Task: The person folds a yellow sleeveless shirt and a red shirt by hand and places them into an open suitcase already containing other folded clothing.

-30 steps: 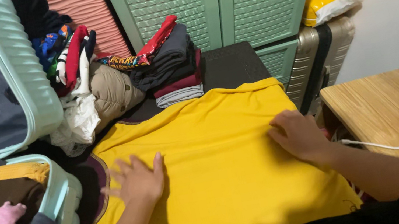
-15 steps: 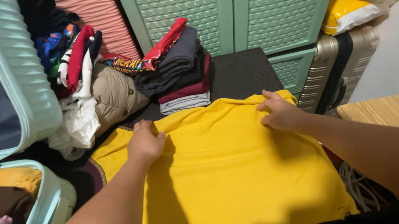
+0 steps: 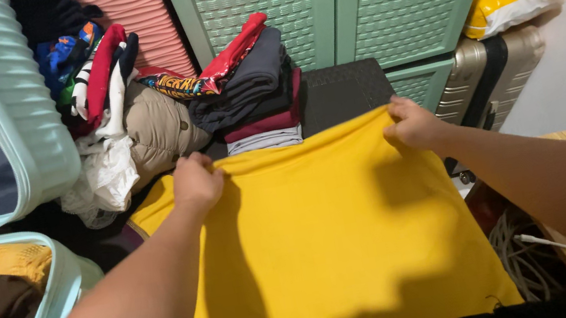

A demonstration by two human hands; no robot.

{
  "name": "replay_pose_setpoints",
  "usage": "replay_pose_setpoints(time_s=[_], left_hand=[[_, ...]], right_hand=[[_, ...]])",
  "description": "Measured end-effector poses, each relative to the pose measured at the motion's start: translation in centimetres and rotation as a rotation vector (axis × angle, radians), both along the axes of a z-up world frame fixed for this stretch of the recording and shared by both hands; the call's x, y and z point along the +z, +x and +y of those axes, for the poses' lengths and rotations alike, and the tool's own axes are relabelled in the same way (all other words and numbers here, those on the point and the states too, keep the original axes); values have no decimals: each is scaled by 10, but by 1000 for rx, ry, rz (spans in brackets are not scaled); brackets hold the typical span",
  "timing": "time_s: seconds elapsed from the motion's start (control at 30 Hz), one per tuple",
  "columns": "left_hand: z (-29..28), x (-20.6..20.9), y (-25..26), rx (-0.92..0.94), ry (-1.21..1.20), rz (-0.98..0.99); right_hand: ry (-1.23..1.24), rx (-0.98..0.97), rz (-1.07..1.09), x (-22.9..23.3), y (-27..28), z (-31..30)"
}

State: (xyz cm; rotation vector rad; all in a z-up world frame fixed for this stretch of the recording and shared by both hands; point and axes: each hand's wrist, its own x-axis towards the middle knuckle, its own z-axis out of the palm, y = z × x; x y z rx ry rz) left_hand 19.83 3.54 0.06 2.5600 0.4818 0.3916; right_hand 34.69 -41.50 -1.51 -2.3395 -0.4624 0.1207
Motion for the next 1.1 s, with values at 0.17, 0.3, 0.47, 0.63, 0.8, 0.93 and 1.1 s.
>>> replay_pose_setpoints(time_s=[0.17, 0.3, 0.47, 0.63, 0.8, 0.93, 1.1], left_hand=[[-61, 23, -49, -65, -59, -186], [-138, 16, -101, -132, 52, -10], [-159, 12, -147, -220, 269, 308], [-109, 20, -173, -50, 367, 472], [-64, 17, -196, 97, 300, 397], [-67, 15, -205, 266, 181, 372], [-134, -4, -189, 117, 260, 240]], right_hand=[[-395, -2, -731, -7, -56, 43], [-96, 69, -400, -14, -155, 111], [-454, 227, -584, -9, -213, 110], [-804, 124, -455, -6, -185, 36], [-569, -51, -309, -8, -167, -36], [-603, -110, -434, -5, -173, -32], [-234, 90, -590, -5, -234, 42]])
